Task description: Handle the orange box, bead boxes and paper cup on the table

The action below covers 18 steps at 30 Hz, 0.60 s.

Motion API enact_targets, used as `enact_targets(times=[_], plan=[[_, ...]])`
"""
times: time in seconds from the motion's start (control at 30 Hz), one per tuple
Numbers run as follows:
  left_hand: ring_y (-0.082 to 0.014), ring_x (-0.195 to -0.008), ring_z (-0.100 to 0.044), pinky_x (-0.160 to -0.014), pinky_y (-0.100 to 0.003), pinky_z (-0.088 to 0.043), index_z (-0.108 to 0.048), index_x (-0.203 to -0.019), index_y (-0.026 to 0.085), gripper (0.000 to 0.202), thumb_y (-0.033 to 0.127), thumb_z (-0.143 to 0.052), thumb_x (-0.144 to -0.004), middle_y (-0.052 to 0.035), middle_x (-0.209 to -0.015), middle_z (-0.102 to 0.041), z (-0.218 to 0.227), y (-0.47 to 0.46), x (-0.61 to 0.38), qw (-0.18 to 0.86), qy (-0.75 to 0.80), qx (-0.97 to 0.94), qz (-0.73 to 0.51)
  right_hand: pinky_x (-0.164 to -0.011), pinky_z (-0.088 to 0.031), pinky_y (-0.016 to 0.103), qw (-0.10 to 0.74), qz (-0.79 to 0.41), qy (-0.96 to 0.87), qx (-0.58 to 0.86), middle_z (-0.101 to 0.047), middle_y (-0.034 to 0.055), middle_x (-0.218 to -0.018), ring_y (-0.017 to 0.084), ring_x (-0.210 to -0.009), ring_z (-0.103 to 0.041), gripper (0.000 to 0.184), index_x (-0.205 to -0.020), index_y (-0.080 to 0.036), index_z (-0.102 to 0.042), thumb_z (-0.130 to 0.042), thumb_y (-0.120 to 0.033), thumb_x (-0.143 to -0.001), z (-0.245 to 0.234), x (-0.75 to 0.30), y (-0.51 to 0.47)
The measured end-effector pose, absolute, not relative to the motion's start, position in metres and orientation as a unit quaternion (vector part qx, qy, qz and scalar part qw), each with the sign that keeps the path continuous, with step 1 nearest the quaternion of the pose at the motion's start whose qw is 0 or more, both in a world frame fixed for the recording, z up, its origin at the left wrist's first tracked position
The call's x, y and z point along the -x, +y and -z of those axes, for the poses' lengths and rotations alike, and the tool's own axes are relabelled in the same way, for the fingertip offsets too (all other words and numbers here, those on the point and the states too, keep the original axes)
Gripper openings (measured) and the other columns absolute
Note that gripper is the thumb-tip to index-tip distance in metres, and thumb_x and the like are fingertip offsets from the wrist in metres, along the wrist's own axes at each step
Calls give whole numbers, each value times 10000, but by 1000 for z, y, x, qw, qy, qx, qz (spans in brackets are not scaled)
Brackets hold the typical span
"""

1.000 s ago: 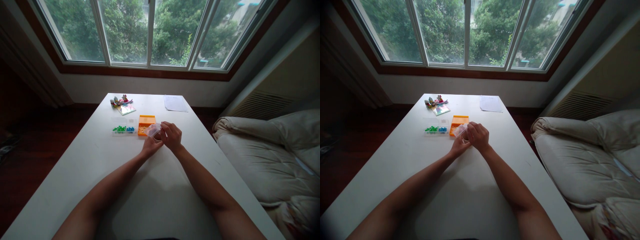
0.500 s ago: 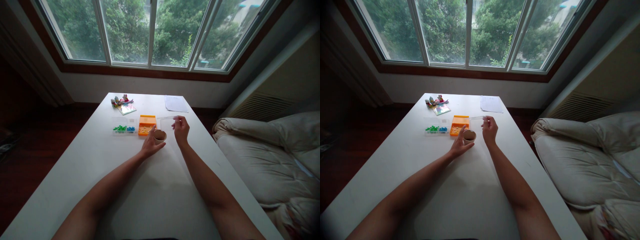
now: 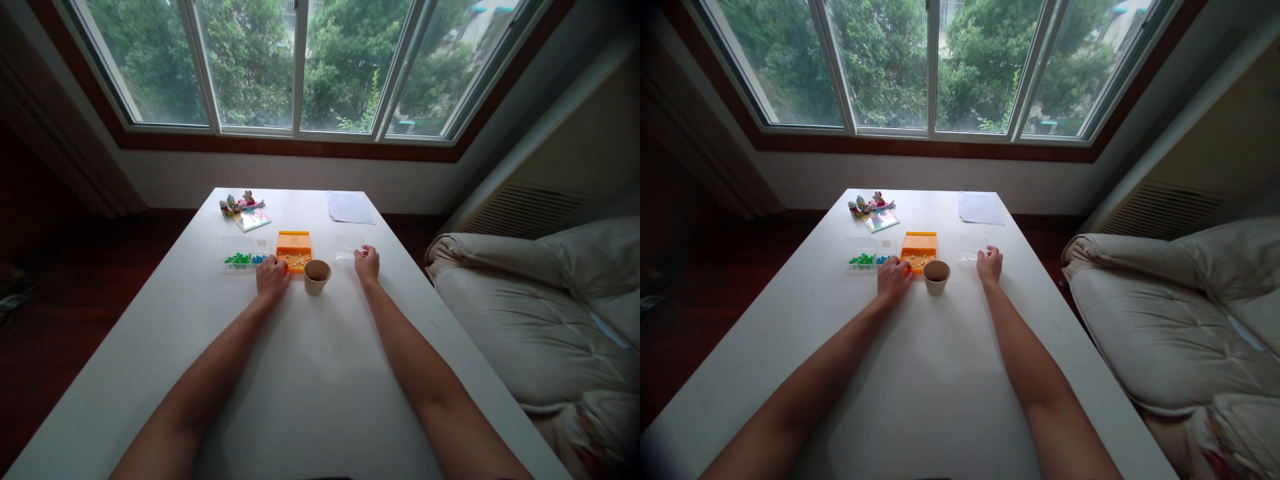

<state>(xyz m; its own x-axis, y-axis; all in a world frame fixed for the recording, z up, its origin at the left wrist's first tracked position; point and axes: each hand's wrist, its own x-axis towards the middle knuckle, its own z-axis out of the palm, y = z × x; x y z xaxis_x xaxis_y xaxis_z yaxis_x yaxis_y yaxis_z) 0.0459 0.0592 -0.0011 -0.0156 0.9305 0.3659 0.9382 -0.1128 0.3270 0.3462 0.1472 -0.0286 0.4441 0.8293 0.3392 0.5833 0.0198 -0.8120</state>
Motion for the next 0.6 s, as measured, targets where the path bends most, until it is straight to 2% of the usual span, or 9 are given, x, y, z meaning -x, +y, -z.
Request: enact_targets(times=[0.1,0.2,0.3,0.4,0.6], plan=[[-281,-1038,-507,-871,-409,-429,-691,-930,221,107,232,-611,-860,-107,-1061,-555,3,60,-45,23,-663,707,247,-959,-448,435,510,-26,-520,685,-589,128,-1064,255,-988,-562,354,-1116,-154,-581,-533,-344,-821,22,-342,142],[-272,-1046,-498,-878,-396,-437,-681,-931,222,103,207,-597,-874,-106,-1082,-554,4,62,-43,31,-655,706,268,-1005,-406,452,540,51,-542,642,-572,132,-1140,262,-1071,-527,327,-1162,-174,-557,-477,-319,-880,7,-332,129],[-263,-1035,-499,-888,-387,-446,-673,-919,228,99,198,-583,-891,-96,-1079,-565,4,64,-44,34,-647,702,296,-1027,-389,457,556,83,-577,592,-567,121,-1152,263,-1125,-508,257,-1120,-195,-563,-441,-306,-923,-12,-321,114],[-260,-1022,-507,-870,-378,-459,-663,-923,235,90,203,-581,-904,-86,-1072,-575,1,63,-46,30,-640,694,328,-1010,-407,458,555,67,-614,557,-567,110,-1120,261,-1120,-518,218,-1057,-209,-583,-422,-305,-946,-25,-310,104],[-246,-960,-524,-855,-374,-458,-645,-909,234,70,217,-578,-923,-70,-1004,-588,-12,59,-53,17,-601,693,398,-841,-507,394,572,-36,-635,517,-583,91,-1087,220,-960,-573,227,-1054,-211,-608,-440,-319,-945,-39,-297,98]])
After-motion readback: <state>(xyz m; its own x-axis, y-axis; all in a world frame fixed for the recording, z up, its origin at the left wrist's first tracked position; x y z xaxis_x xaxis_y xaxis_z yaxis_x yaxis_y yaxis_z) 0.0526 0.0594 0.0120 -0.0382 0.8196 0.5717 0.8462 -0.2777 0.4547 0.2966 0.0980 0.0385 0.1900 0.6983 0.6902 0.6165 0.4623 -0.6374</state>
